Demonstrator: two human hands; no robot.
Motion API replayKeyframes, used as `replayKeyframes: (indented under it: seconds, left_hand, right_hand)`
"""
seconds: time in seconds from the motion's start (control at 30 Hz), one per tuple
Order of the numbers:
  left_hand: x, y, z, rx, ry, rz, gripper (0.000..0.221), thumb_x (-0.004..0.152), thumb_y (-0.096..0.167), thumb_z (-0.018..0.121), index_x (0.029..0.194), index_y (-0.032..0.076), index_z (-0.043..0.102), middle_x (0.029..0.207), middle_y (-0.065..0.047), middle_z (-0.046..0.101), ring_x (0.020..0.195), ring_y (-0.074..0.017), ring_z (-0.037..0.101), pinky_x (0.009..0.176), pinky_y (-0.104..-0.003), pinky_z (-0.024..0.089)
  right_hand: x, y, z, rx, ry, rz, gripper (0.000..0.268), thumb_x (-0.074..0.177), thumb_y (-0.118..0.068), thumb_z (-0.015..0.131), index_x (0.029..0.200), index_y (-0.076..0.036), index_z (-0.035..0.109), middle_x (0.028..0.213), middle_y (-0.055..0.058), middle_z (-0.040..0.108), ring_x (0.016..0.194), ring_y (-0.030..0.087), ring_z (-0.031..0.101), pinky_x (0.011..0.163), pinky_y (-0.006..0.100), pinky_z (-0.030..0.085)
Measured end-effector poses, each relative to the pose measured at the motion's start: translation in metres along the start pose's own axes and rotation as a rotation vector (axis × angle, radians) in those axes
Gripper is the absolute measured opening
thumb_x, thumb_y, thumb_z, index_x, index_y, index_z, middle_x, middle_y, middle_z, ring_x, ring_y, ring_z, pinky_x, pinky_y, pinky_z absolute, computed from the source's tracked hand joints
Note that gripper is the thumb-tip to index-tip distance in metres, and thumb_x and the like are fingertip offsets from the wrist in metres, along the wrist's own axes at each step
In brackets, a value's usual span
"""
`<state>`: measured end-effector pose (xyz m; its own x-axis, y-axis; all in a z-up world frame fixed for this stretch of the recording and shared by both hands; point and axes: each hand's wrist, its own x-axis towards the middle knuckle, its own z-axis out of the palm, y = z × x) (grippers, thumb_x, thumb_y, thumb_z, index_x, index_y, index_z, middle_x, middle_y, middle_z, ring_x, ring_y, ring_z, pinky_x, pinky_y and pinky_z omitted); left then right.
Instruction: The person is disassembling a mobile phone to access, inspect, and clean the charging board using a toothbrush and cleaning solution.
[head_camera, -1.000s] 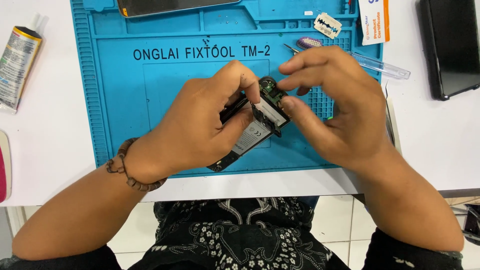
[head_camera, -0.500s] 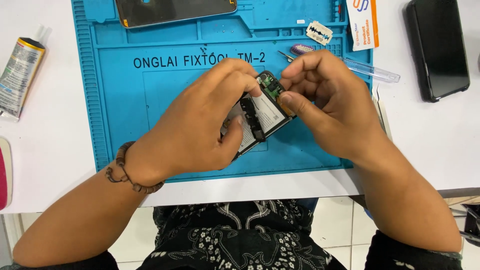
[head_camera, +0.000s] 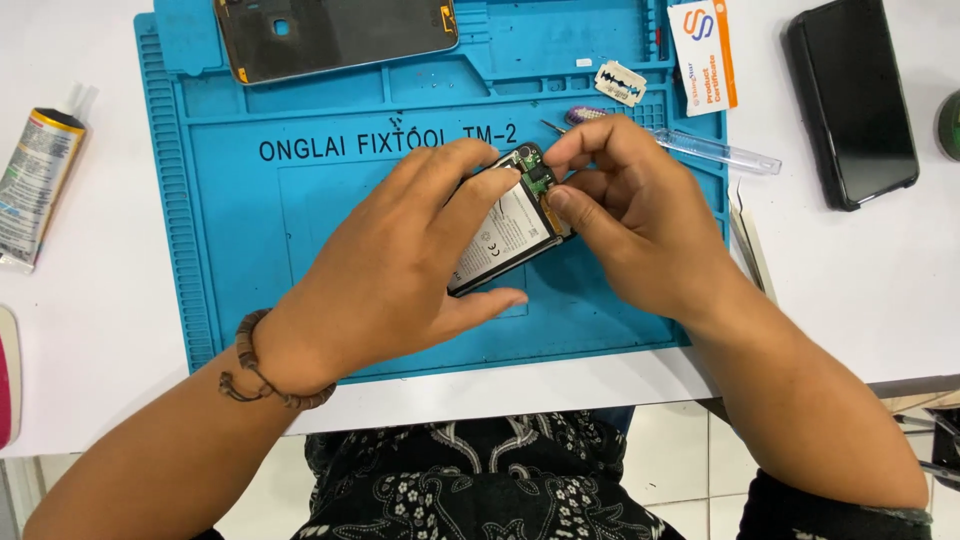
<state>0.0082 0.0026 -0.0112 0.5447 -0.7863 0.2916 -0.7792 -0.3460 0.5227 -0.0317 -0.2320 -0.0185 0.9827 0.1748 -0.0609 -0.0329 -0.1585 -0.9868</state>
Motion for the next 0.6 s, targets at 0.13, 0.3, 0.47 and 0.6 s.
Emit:
replayKeyframes:
  seconds: [0.13,0.3,0.47,0.6]
  left_hand:
    - [0.001,0.001,-0.002,0.029,-0.026,-0.013,0.079,0.086,0.032,0.091,0.140,-0.002,0.044,0.140,-0.024,0.048,0.117,-0.0414,0.054,0.097,-0.054,0.050]
    - [0.001,-0.001,-0.002,0.040,-0.016,0.021,0.071,0.087,0.022,0.088,0.139,-0.003,0.046,0.139,-0.025,0.049,0.119,-0.0428,0.056,0.101,-0.054,0.050]
    - [-0.002,-0.003,-0.007,0.313,-0.116,0.039,0.072,0.083,0.027,0.085,0.140,0.001,0.050,0.137,-0.018,0.054,0.118,-0.0354,0.058,0.085,-0.047,0.054]
    - [-0.003,-0.007,-0.006,0.434,-0.185,0.040,0.076,0.080,0.034,0.082,0.143,0.006,0.051,0.136,-0.013,0.054,0.113,-0.0311,0.057,0.086,-0.047,0.052]
  right_hand:
    - [0.001,-0.001,0.001,0.019,-0.014,0.037,0.018,0.104,0.002,0.055,0.121,-0.005,0.050,0.105,0.005,0.055,0.082,0.012,0.061,0.074,0.026,0.054]
    - [0.002,-0.012,-0.003,0.011,-0.032,0.079,0.026,0.100,0.005,0.058,0.120,-0.008,0.047,0.120,0.009,0.048,0.078,0.012,0.066,0.073,0.025,0.060]
    - [-0.003,-0.026,-0.024,-0.590,0.167,-0.271,0.020,0.112,0.002,0.059,0.127,0.007,0.047,0.109,0.019,0.067,0.089,0.024,0.070,0.080,0.033,0.055]
    - [-0.003,-0.008,-0.045,-0.875,0.262,-0.343,0.013,0.114,0.007,0.071,0.123,0.006,0.061,0.106,0.015,0.070,0.090,0.025,0.066,0.082,0.037,0.054]
